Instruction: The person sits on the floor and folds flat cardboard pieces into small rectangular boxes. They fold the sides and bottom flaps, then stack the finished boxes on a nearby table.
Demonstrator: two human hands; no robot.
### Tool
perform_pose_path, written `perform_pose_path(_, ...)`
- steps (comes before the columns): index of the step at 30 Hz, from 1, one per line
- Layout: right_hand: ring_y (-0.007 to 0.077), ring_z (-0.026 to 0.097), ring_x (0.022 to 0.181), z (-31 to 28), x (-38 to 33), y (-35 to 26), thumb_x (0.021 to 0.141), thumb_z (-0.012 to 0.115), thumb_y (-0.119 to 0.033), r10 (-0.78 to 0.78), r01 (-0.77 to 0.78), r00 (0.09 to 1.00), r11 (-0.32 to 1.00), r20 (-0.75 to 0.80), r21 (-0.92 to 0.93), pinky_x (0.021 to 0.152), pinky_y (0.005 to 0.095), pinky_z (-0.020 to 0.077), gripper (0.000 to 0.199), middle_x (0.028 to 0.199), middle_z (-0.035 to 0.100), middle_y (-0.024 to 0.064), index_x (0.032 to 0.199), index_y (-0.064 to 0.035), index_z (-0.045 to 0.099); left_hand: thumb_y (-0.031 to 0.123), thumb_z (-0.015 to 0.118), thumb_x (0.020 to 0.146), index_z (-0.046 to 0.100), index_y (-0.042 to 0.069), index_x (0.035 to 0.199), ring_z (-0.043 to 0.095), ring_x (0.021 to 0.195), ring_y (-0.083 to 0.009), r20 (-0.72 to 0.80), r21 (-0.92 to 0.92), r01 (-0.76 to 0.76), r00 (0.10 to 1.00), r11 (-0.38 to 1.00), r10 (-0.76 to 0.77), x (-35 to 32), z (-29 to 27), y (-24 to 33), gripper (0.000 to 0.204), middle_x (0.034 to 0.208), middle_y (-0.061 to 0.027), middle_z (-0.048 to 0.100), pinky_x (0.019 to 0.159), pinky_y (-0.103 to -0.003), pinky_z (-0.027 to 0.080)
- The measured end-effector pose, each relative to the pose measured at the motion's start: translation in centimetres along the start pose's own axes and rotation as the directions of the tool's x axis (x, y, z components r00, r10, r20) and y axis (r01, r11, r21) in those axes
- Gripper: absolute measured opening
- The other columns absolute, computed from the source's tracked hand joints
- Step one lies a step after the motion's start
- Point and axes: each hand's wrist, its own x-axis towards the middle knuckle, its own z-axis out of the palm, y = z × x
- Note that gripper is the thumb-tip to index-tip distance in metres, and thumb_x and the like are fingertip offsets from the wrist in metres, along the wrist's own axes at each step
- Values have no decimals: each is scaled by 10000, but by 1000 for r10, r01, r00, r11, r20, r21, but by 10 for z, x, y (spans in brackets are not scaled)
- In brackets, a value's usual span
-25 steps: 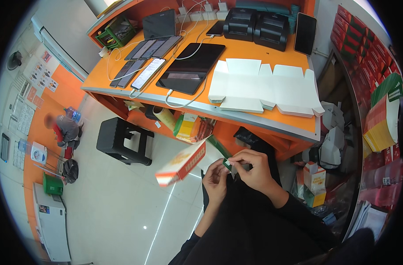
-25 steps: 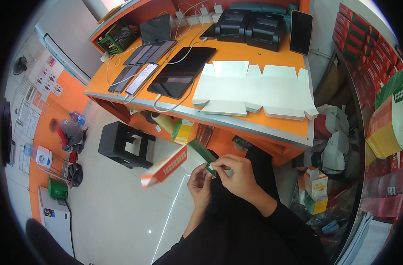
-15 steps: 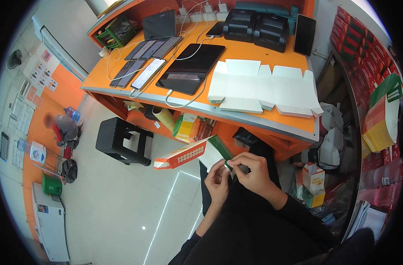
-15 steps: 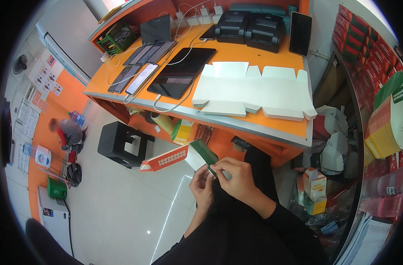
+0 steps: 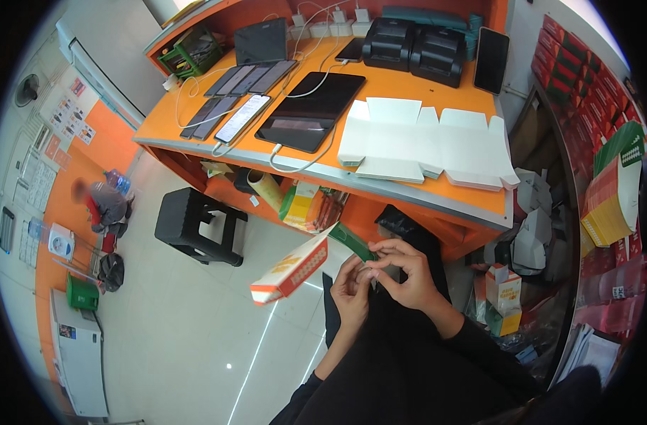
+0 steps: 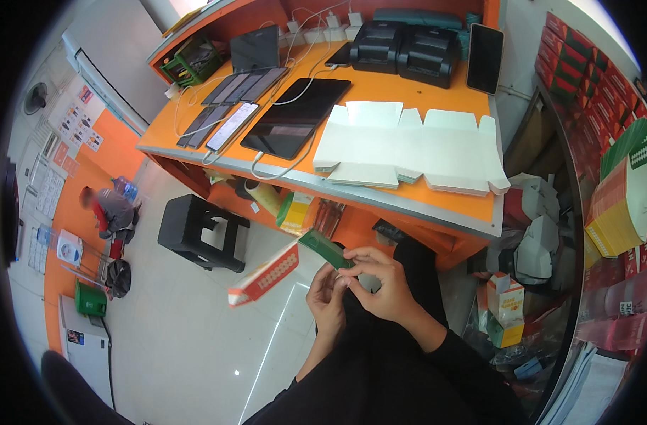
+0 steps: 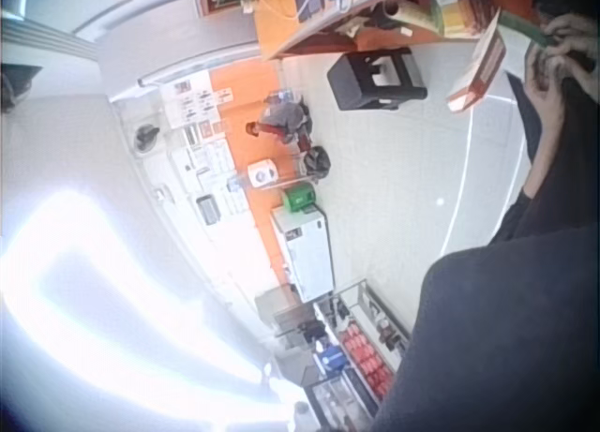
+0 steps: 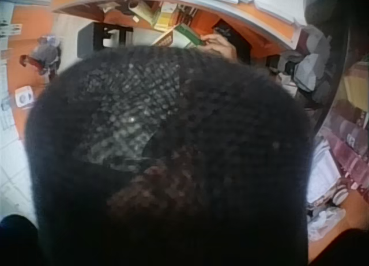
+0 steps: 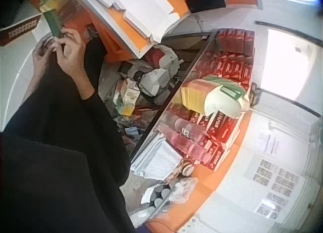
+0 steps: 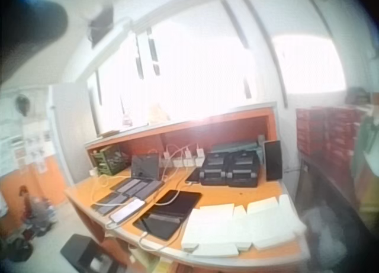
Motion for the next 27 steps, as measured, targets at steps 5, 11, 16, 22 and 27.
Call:
perform_pose_path(5,166,683,889,-2,1,22,754,706,82,38,-35,984,999,-174,19,763,258,575,125,948,661,126,852,48,637,-97,556,868,507,-43,1273,508,1231,-247,101,233,-33,995,972,9,6,15,22,412,1282,-158,554,1033,-365,410)
perform_pose_path(11,121,669,740,1,9,24,750,683,108,-205,107,923,950,-327,-294,602,227,541,111,857,667,116,807,38,617,-3,665,813,431,-44,1289,421,1230,-294,83,857,-361,801,368,593,-11,-23,22,532,1279,-183,448,1038,-411,320)
perform_pose_path(16,183,699,785,8,11,25,740,690,81,-225,141,942,938,-249,-317,666,268,586,136,857,680,101,830,3,624,24,633,869,243,39,1405,404,1235,-243,-344,346,13,932,938,114,-21,-47,8,664,1398,-146,323,953,-349,414)
perform_pose_path(22,221,696,773,21,-4,67,758,657,87,-20,-21,978,981,-208,-193,650,267,584,119,869,672,109,830,1,618,71,655,881,306,4,1345,511,1115,-210,-452,557,195,887,808,98,-24,-84,-4,584,1252,-166,477,806,-315,514)
perform_pose_path(27,291,670,879,51,-41,133,755,683,0,263,-243,963,942,60,-231,750,366,555,91,896,658,100,821,-26,626,145,606,937,513,-83,1117,658,581,-171,-477,643,404,876,651,-73,-46,-135,-27,306,746,-131,649,452,-271,516)
